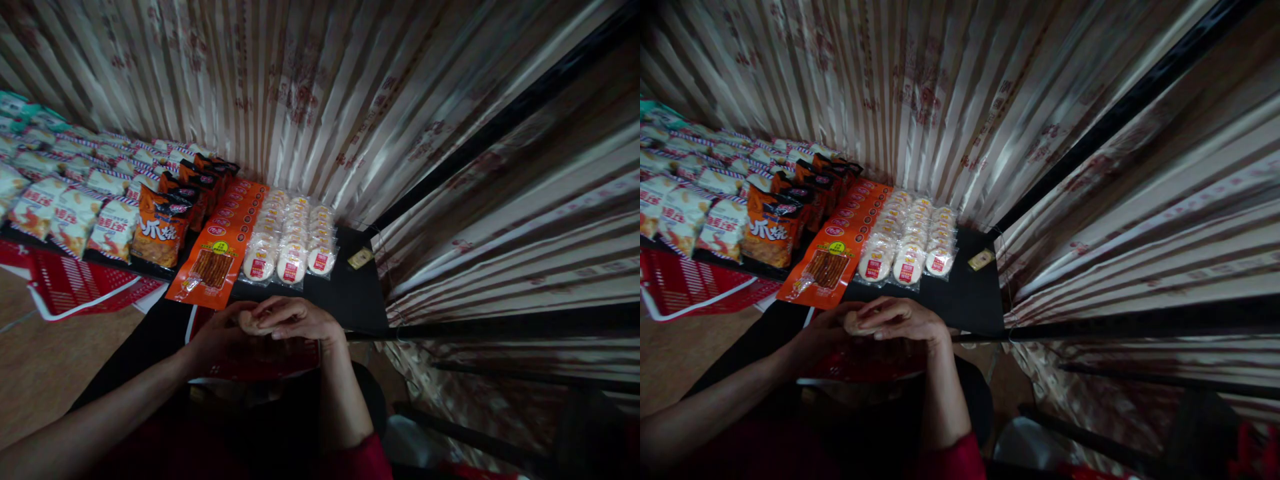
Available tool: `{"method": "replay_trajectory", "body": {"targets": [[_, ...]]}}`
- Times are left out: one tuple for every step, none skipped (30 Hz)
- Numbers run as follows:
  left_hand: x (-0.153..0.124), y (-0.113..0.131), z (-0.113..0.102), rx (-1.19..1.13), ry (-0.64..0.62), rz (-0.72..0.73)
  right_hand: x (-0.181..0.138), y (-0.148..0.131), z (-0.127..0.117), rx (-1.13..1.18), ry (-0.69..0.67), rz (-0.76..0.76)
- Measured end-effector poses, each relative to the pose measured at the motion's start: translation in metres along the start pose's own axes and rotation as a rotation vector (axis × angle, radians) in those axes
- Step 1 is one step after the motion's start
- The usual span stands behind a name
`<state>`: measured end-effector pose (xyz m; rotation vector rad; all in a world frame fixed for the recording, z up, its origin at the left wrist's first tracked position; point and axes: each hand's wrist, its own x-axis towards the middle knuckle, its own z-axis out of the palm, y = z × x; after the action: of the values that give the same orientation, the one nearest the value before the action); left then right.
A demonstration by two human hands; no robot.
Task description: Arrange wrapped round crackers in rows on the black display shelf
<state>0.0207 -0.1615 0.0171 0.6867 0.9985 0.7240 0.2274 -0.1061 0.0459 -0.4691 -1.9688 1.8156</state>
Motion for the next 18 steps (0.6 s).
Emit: {"method": "replay_trajectory", "body": {"targets": [[0.001, 0.000, 0.000, -0.041, -0.003, -0.003, -0.001, -0.001, 0.000, -0.002, 0.006, -0.007], [0.001, 0.001, -0.001, -0.078, -0.005, -0.010, -0.001, -0.002, 0.000, -0.006, 0.010, -0.014], [0.002, 0.002, -0.002, -0.118, -0.009, -0.023, -0.002, -0.003, 0.000, -0.014, 0.016, -0.019], [0.002, 0.003, -0.002, -0.157, -0.011, -0.035, -0.002, -0.004, 0.000, -0.024, 0.024, -0.024], [0.002, 0.005, -0.003, -0.190, -0.020, -0.046, -0.003, -0.005, 0.000, -0.034, 0.032, -0.029], [0.002, 0.007, -0.002, -0.214, -0.030, -0.048, -0.003, -0.006, -0.001, -0.045, 0.040, -0.033], [0.002, 0.011, -0.001, -0.227, -0.040, -0.041, -0.004, -0.007, -0.001, -0.054, 0.046, -0.035], [0.001, 0.014, 0.000, -0.229, -0.042, -0.031, -0.004, -0.007, -0.001, -0.061, 0.048, -0.035], [0.001, 0.018, 0.002, -0.218, -0.033, -0.021, -0.005, -0.007, -0.002, -0.063, 0.051, -0.033], [0.000, 0.021, 0.004, -0.198, -0.017, -0.012, -0.006, -0.007, -0.002, -0.061, 0.059, -0.028], [0.001, 0.023, 0.006, -0.173, 0.006, -0.004, -0.006, -0.006, -0.003, -0.056, 0.072, -0.022], [0.001, 0.025, 0.008, -0.147, 0.033, 0.005, -0.007, -0.005, -0.003, -0.049, 0.087, -0.016], [0.002, 0.026, 0.010, -0.124, 0.061, 0.016, -0.008, -0.004, -0.004, -0.042, 0.105, -0.012], [0.004, 0.027, 0.011, -0.110, 0.084, 0.027, -0.009, -0.004, -0.005, -0.038, 0.124, -0.007], [0.005, 0.027, 0.011, -0.101, 0.098, 0.036, -0.011, -0.003, -0.006, -0.039, 0.147, -0.001], [0.007, 0.027, 0.012, -0.098, 0.109, 0.044, -0.012, -0.002, -0.006, -0.046, 0.177, 0.005], [0.009, 0.027, 0.012, -0.097, 0.118, 0.053, -0.014, -0.002, -0.007, -0.056, 0.219, 0.011], [0.010, 0.027, 0.013, -0.095, 0.125, 0.066, -0.015, -0.002, -0.008, -0.069, 0.270, 0.018]]}}
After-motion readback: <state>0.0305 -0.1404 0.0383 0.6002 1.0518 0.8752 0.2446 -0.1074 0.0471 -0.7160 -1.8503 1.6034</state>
